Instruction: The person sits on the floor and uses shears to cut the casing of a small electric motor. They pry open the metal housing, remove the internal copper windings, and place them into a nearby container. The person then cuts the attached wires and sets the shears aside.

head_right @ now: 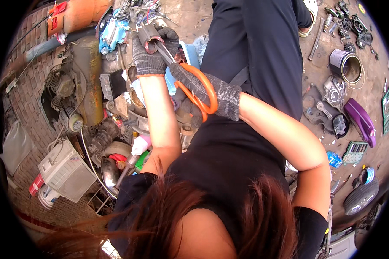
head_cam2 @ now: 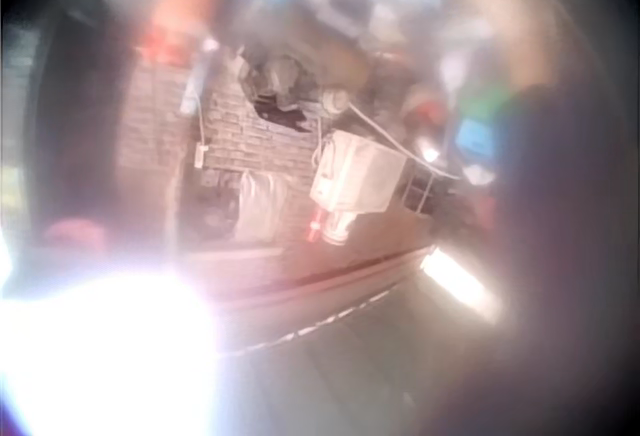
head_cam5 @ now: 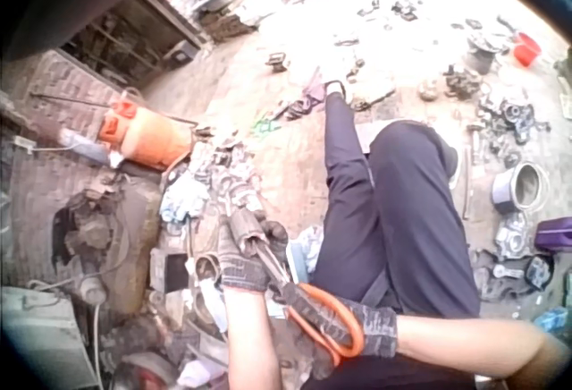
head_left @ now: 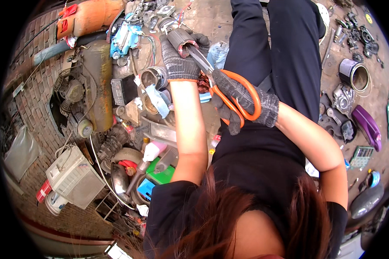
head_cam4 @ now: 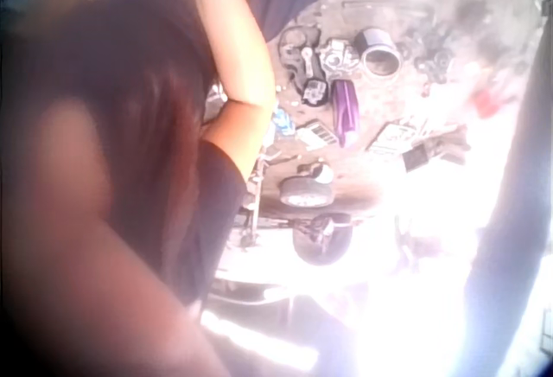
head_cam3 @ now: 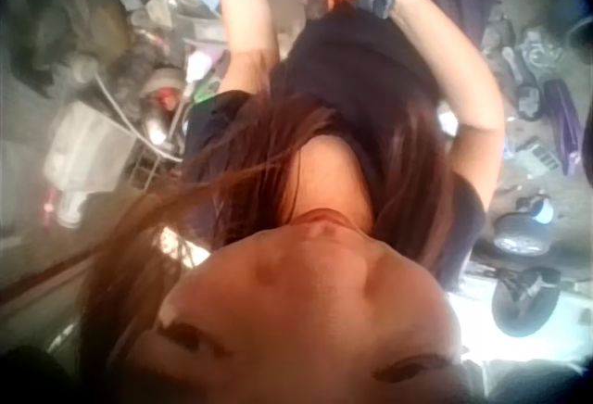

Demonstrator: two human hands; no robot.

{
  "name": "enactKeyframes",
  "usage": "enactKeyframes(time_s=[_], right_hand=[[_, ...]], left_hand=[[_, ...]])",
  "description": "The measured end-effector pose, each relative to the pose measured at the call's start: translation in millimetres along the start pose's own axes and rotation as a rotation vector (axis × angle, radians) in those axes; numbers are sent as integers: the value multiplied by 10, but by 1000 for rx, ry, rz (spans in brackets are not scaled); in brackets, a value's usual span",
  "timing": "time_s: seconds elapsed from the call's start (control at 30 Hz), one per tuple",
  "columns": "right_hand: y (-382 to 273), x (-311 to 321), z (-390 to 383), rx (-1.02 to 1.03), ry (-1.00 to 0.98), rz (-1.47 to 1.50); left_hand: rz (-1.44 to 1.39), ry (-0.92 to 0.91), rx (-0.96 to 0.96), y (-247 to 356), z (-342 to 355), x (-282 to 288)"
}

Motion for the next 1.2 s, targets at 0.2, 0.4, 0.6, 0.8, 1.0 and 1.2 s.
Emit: enactKeyframes(time_s=[0.2, 0.4, 0.6, 0.8, 1.0, 1.2], right_hand=[[-145, -290, -91, 65, 37, 179], [-132, -596, -125, -81, 176, 197], [-61, -653, -84, -104, 246, 179], [4, -571, -47, -63, -28, 439], [-37, -371, 62, -60, 68, 385], [-76, -256, 67, 35, 208, 155]], left_hand=[[81, 71, 17, -92, 55, -145], [196, 148, -5, -11, -35, -216], [219, 255, 56, 203, -111, -135], [260, 393, -32, 166, -223, -465], [223, 282, -56, 146, -151, -459], [431, 537, -46, 205, -266, -527]])
Point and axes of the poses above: each hand's wrist, its own z-axis towards the middle knuckle, its own x-axis out of the back of the hand, y = z × x, the point moved 8 cm from there along z, towards the middle knuckle, and after that the axes turned 2 degrees about z, right-handed, at the moved point
